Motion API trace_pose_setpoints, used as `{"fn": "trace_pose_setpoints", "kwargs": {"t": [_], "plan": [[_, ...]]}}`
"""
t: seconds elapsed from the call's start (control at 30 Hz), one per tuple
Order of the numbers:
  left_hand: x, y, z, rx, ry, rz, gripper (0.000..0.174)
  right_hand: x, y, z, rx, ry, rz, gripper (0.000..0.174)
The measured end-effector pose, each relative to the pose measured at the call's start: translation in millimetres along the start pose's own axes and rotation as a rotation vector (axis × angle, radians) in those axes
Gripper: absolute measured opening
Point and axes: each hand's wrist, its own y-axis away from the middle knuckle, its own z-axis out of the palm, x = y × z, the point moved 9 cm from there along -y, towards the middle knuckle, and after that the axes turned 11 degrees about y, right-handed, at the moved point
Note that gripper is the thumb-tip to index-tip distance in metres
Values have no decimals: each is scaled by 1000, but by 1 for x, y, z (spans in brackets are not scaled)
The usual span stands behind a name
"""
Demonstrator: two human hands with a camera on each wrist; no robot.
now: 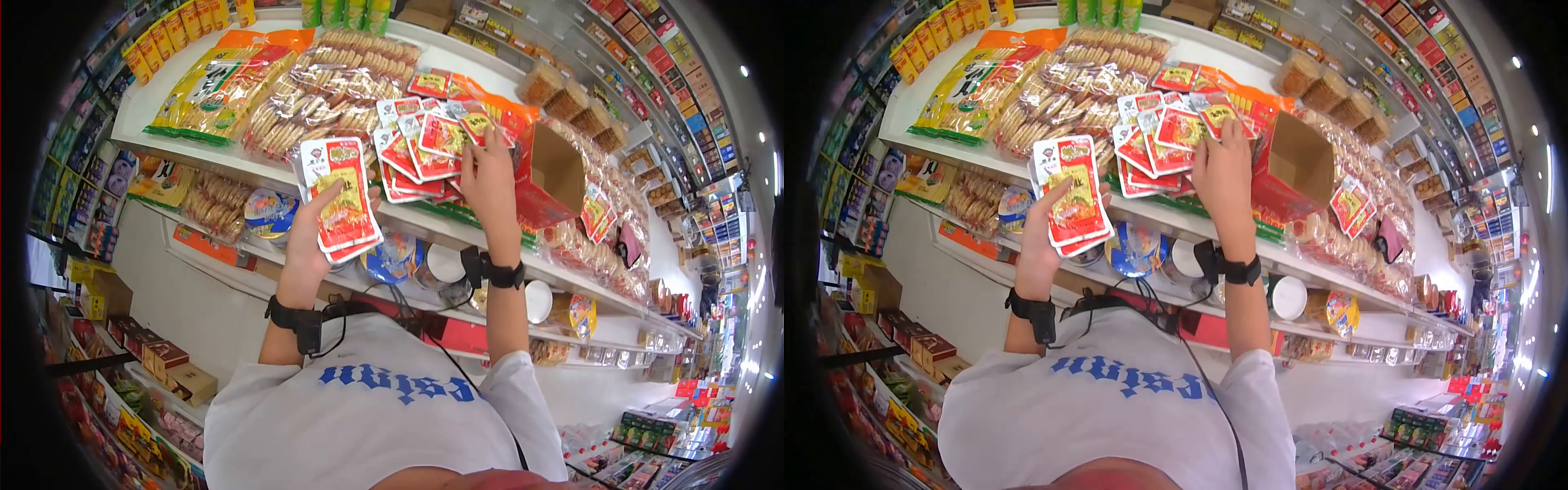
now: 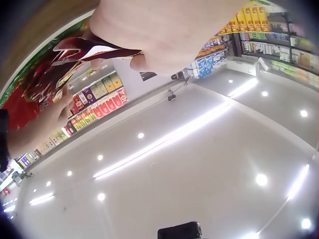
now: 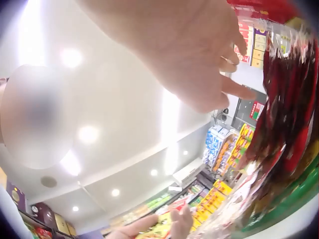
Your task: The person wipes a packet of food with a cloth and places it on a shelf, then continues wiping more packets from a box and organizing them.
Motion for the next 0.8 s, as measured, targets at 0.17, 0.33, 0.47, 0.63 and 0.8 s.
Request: {"fn": "trace_pose_setpoints", "kwargs": {"t": [0.17,0.33,0.47,0.63,0.8], "plan": [[2,1,7,-34,18,18,50,-6,2,-11,-61,-51,98,27],[-7,-1,6,-45,118,1,50,-4,7,-52,276,-496,309,36],[-16,-3,5,-14,90,25,51,3,26,-41,187,-1075,457,37],[-22,0,20,3,-53,105,54,-16,51,-28,104,-1493,644,30],[-17,8,34,-68,-170,155,53,-22,65,-23,124,-1514,658,26]]}}
